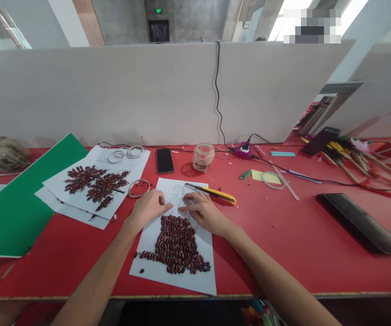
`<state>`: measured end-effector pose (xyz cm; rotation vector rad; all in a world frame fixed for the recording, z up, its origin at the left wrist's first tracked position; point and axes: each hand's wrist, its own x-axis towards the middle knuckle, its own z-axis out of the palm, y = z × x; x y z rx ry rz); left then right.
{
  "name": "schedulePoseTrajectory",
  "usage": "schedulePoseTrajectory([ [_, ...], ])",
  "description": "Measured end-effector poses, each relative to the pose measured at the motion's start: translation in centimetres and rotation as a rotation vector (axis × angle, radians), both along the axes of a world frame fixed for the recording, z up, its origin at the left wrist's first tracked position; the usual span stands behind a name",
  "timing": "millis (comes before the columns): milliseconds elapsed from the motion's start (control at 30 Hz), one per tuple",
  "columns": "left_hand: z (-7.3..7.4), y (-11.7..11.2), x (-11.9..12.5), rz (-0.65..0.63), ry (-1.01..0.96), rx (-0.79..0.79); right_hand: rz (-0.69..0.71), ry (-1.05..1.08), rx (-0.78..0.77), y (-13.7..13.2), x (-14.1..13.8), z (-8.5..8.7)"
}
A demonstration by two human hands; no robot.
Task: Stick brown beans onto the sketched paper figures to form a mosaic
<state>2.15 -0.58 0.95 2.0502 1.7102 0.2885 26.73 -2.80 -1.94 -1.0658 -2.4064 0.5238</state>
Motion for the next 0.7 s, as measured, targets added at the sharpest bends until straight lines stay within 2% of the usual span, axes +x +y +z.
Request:
schedulePoseTrajectory([
  [133,0.1,1.1,-0.7,-0.068,-0.097,-0.030,0.007,0.014,0.018,0.1,0.1,-0.2],
  [233,0.2,1.1,-2.2,-0.085,-0.140,0.011,0.008,0.033,0.024,0.2,0.1,-0.2],
  [300,0.0,0.8,-3.8,-0.068,-0.125,0.136,0.007,0.053,0.019,0.2,0.2,-0.3],
  [400,-0.8,0.2,-6.1,-0.019,0.023,0.386,0.003,0.090,0.028,0.3,0.3,-0.4],
  [467,-1.5,-0.2,-7.0,0.002,0.103,0.451,-0.002,0.120,0.032,0.3,0.3,-0.4],
  [533,-1.8,-0.4,-7.1,0.022,0.101,0.480,-0.032,0.183,0.021,0.3,0.2,0.0],
  [633,-1.3,-0.7,-5.8,0.021,-0.083,0.488,-0.116,0.322,0.026,0.1,-0.8,1.3],
  [700,-0.8,-1.0,-4.3,-0.002,-0.306,0.406,-0.135,0.379,0.052,-0.1,-2.0,2.4],
])
